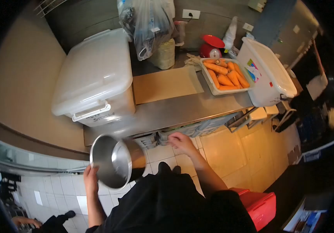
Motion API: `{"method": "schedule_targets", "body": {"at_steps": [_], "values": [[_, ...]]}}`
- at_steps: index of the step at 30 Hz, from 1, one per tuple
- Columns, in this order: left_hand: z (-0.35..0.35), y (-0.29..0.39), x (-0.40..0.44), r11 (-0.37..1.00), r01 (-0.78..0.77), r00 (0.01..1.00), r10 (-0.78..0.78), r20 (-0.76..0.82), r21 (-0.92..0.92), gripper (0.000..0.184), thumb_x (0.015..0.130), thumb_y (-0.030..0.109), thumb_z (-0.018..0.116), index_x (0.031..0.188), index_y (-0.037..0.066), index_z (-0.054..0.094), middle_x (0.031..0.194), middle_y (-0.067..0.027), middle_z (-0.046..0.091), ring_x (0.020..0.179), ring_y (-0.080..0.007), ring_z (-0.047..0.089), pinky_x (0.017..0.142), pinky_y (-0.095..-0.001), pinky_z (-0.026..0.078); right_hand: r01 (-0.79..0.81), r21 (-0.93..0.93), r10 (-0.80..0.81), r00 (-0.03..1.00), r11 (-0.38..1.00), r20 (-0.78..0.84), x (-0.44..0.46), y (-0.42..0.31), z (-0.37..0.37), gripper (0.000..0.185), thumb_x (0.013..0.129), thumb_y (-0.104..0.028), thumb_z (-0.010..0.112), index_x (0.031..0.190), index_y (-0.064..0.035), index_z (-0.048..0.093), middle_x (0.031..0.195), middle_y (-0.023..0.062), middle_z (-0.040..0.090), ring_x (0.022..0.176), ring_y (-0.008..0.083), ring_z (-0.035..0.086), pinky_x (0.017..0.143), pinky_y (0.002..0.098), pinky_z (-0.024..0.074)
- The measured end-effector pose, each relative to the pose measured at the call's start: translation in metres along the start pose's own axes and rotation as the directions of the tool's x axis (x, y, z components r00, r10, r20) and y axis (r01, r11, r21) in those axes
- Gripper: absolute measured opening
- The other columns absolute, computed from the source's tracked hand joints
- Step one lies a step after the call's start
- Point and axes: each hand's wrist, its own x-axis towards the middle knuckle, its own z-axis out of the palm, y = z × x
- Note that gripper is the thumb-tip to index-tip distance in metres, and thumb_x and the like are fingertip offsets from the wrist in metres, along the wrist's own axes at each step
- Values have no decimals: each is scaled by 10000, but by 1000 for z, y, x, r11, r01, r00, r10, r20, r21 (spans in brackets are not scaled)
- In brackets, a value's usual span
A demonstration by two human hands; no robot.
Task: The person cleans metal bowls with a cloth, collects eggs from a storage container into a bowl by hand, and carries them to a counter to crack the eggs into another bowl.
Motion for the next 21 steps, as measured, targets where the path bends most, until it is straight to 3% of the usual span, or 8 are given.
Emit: {"method": "schedule_targets", "body": {"at_steps": [1,6,8,9,12,15,19,21], "values": [[33,5,11,998,54,996,-52,68,-26,236,894,146,587,1061,12,686,924,-12,674,821,-104,579,728,-241,432,-43,46,45,998,998,-44,-6,9,-23,196,960,-221,631,1073,-61,648,887,32,685,722,106,625,628,250,511],[225,18,93,993,107,928,-83,362,-48,283,921,222,607,1158,79,666,1013,-17,680,901,-132,621,755,-294,504,-87,172,126,964,981,-236,-27,33,-112,186,954,-215,618,1069,-72,643,886,55,690,718,127,642,616,251,514],[297,-1,144,991,-122,915,95,391,45,235,916,278,621,982,61,682,839,-33,668,737,-147,618,615,-353,486,-51,206,113,946,977,-303,-36,28,-129,172,950,-198,611,1059,-68,636,873,62,684,708,131,641,609,252,513],[319,42,125,933,-259,934,176,311,251,302,895,292,590,843,1,648,796,-181,673,737,-302,650,659,-446,487,-47,207,105,954,977,-280,-38,28,-136,172,950,-198,611,1059,-68,636,873,62,684,708,131,641,609,252,513],[374,58,150,904,-295,931,199,307,309,346,907,333,591,863,-7,638,836,-228,677,845,-373,663,731,-472,494,-60,236,144,924,970,-355,-44,35,-144,171,951,-186,598,1062,-59,625,856,64,677,702,132,640,607,256,513],[388,59,163,892,-307,903,164,397,331,443,922,430,592,872,-9,631,906,-225,682,911,-403,652,789,-486,484,-88,251,185,902,964,-391,-52,44,-139,149,972,-192,595,1045,-68,634,845,55,660,698,135,629,603,261,513],[308,116,97,811,-584,663,477,578,1,377,959,371,604,896,2,650,1048,-199,675,939,-342,655,816,-400,509,-89,192,153,924,977,-350,-34,21,-130,153,973,-187,590,1046,-60,632,880,49,660,736,135,629,628,267,516],[240,155,72,543,-837,476,784,399,-68,251,942,253,647,911,4,668,1044,-175,686,923,-314,661,810,-370,513,-43,107,76,942,993,-326,-13,-25,-112,156,974,-179,590,1058,-54,633,899,49,661,761,131,631,652,263,519]]}}
